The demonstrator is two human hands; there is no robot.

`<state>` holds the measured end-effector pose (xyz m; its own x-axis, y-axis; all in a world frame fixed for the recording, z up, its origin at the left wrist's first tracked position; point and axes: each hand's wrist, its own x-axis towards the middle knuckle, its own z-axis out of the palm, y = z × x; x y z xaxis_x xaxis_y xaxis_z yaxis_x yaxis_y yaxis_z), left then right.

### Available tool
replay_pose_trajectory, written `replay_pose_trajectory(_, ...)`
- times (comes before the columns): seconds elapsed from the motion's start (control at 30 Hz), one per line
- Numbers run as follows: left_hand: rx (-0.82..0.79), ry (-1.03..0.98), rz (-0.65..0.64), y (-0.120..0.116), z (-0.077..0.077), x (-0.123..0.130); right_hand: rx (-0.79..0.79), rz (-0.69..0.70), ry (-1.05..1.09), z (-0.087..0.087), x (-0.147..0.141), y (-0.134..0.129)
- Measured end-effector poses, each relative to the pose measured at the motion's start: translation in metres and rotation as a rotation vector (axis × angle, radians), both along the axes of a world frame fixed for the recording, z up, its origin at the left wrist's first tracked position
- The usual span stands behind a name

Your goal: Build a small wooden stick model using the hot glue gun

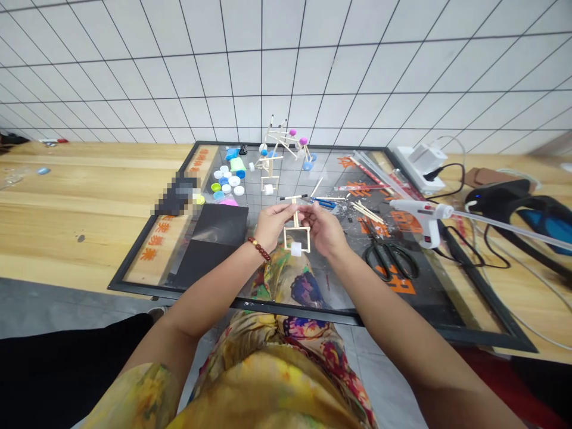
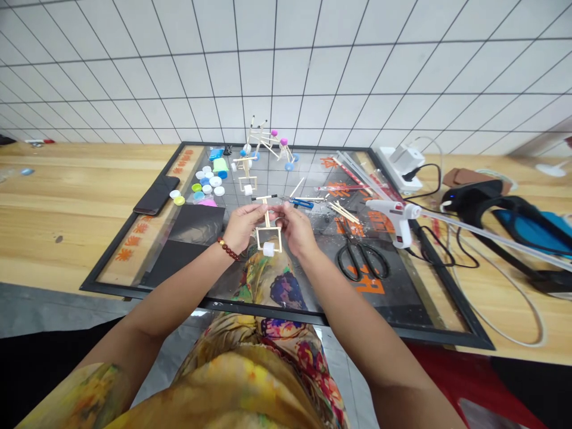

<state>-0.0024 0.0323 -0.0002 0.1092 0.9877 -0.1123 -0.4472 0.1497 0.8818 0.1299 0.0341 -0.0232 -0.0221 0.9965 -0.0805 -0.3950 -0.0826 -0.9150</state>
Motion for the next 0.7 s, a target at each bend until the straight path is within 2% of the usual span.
replay_pose_trajectory(0.5,0.061,0.068,0.128,0.004,0.0041,-0.0055,0.029,0.005,-0.098,0.003,0.0033,-0.0022)
replay_pose_trajectory(0.7,0.05,0.021,0.065,0.0031,0.0064,-0.0039,0.093,0.142,-0.138,0.0063,0.0019,-0.0067)
